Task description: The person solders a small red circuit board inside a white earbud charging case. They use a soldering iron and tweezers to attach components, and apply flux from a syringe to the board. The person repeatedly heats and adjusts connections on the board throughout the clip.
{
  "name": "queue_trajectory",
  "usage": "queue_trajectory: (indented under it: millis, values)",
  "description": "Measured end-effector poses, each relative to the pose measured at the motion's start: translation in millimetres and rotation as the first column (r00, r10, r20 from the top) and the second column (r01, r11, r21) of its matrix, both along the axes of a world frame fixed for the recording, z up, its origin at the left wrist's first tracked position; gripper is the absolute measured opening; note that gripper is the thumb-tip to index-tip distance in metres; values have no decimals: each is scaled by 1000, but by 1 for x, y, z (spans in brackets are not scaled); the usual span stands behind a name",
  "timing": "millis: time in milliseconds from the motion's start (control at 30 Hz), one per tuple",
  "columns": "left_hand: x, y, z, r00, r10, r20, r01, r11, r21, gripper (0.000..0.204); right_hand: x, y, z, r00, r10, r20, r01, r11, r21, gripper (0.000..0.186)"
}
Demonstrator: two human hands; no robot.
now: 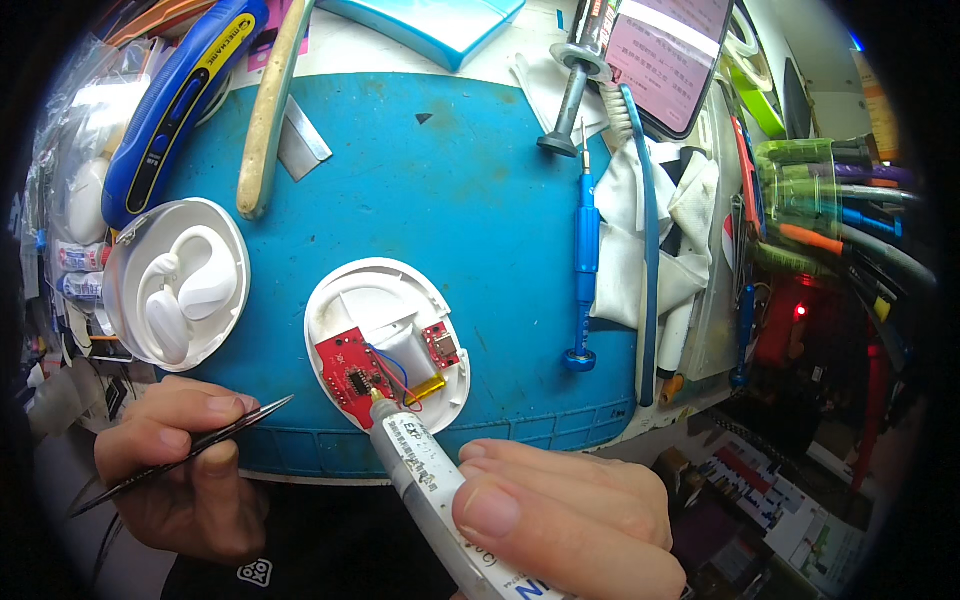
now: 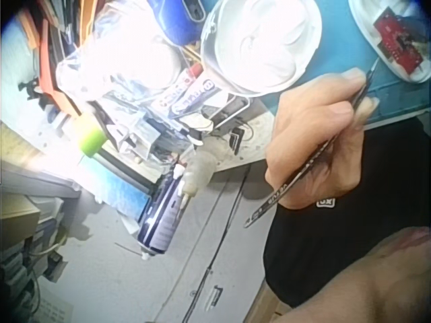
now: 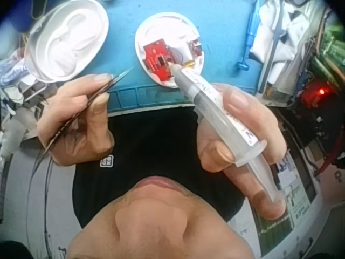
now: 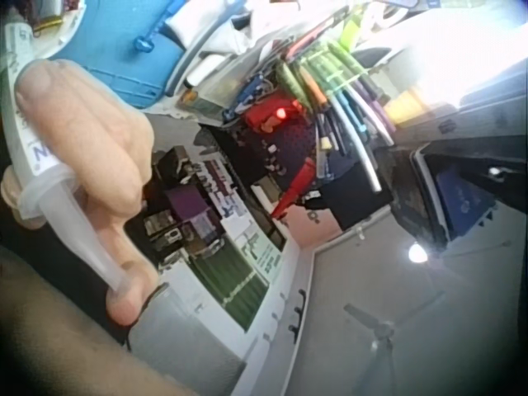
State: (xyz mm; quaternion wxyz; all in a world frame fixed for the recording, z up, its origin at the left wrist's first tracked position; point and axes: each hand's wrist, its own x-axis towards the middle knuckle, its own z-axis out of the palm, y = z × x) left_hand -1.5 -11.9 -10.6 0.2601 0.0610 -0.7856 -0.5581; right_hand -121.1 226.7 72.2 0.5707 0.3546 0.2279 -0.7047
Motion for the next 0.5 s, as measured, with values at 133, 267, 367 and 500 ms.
queue_trajectory:
  millis: [133,267,367,500]
  values:
    - [0,0,-1,1000,-4,-8,4,1000,12,27,-4,-2,-12,998,21,57,-19,999,-34,45]
    - [0,0,-1,1000,1,-5,-1,1000,18,27,-10,-11,1,975,-52,218,84,987,-138,43]
    - [0,0,0,1000,-7,0,7,1000,4,27,-7,-5,1,956,-97,276,123,989,-79,41]
    - [0,0,0,1000,4,3,-4,1000,11,27,7,20,-21,920,-96,380,192,956,-223,39]
